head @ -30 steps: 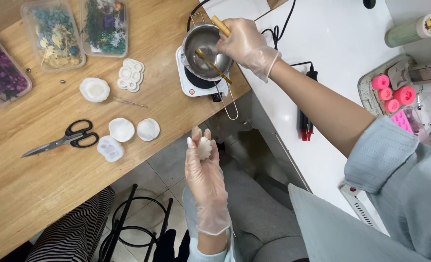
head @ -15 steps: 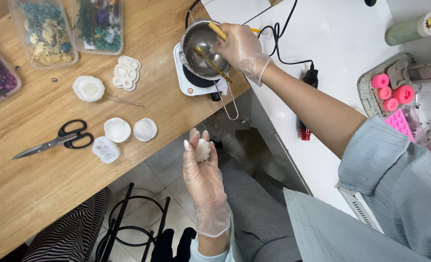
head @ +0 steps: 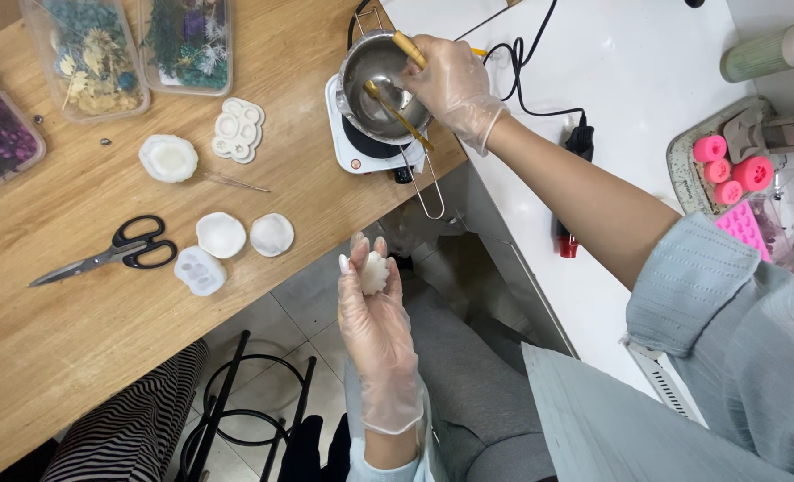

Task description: Insert a wick through the center of a flower-shaped wax candle using a wicking needle tool.

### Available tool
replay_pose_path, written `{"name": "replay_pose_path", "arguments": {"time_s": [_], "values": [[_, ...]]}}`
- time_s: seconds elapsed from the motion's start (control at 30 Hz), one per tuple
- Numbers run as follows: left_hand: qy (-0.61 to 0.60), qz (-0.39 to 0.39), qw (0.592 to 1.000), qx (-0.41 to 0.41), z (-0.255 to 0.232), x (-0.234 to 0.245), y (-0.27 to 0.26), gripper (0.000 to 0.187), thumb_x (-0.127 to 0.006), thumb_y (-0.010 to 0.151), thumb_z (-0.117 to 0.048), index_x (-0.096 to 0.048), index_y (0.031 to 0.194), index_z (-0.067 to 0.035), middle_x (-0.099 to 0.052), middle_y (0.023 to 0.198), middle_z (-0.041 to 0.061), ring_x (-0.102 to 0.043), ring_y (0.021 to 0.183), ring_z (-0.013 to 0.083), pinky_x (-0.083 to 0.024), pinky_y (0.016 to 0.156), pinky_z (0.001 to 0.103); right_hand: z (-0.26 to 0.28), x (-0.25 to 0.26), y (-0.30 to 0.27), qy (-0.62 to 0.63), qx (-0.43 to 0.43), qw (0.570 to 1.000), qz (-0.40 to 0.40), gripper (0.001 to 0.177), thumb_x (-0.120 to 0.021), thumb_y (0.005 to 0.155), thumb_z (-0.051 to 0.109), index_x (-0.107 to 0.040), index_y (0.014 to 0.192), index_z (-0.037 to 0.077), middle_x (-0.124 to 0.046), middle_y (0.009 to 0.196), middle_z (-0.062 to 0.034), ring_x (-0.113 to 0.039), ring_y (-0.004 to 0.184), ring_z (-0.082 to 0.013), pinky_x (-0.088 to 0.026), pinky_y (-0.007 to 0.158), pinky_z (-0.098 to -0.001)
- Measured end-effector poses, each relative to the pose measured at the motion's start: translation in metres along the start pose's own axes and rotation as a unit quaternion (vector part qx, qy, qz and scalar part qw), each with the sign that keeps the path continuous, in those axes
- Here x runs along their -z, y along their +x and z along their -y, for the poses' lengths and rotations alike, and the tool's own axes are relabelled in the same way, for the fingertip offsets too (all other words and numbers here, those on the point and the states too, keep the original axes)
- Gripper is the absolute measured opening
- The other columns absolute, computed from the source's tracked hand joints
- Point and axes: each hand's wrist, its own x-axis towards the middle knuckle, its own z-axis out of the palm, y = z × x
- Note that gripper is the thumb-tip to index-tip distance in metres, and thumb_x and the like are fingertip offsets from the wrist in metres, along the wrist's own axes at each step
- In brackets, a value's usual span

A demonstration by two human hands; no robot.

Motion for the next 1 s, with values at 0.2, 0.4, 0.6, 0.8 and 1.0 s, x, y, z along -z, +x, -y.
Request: {"name": "replay_pose_path", "arguments": {"time_s": [0.2,0.4,0.6,0.8,1.0], "values": [[0.007,-0.006,1.0,0.009,-0.001,-0.005,0.0,0.037,-0.052,0.104,-0.031,-0.066,0.118,-0.001,-0.059,0.142,0.014,-0.06,0.128,0.0226,-0.054,0.105,0.033,0.001,0.001,-0.001,-0.038,-0.03,0.999,0.003,0.016,-0.081,0.091,0.021,-0.071,0.093,0.008,-0.074,0.075,-0.0056,-0.072,0.065,-0.0174,-0.058,0.065,-0.0332],[0.013,-0.008,1.0,0.004,0.0,-0.003,0.002,0.037,-0.052,0.104,-0.032,-0.067,0.117,0.0,-0.057,0.144,0.015,-0.06,0.13,0.0228,-0.054,0.105,0.033,-0.007,0.0,-0.002,-0.101,0.056,0.993,-0.027,0.015,-0.08,0.093,0.022,-0.072,0.094,0.009,-0.074,0.076,-0.009,-0.074,0.067,-0.0236,-0.06,0.065,-0.0372],[0.018,0.001,1.0,0.005,0.0,-0.005,0.001,0.038,-0.052,0.104,-0.033,-0.068,0.116,-0.001,-0.056,0.148,0.012,-0.059,0.131,0.0219,-0.053,0.106,0.033,-0.009,-0.005,-0.003,-0.159,0.088,0.983,-0.023,0.012,-0.077,0.095,0.021,-0.074,0.1,0.011,-0.072,0.074,-0.0116,-0.072,0.064,-0.0261,-0.058,0.061,-0.0386],[0.014,0.004,1.0,0.008,0.0,-0.004,0.002,0.038,-0.052,0.104,-0.034,-0.068,0.116,-0.002,-0.056,0.148,0.011,-0.059,0.13,0.0209,-0.053,0.105,0.033,-0.008,-0.006,-0.003,-0.151,0.097,0.983,-0.028,0.012,-0.077,0.096,0.021,-0.074,0.101,0.01,-0.072,0.073,-0.0112,-0.072,0.062,-0.0253,-0.058,0.06,-0.0378],[0.014,0.007,1.0,-0.003,0.004,0.001,0.003,0.037,-0.052,0.104,-0.033,-0.069,0.117,-0.002,-0.056,0.148,0.012,-0.06,0.129,0.0212,-0.052,0.107,0.034,-0.01,-0.01,-0.003,-0.133,0.102,0.986,-0.009,0.012,-0.077,0.096,0.019,-0.071,0.097,0.008,-0.07,0.068,-0.0093,-0.071,0.059,-0.0228,-0.058,0.057,-0.0355]]}}
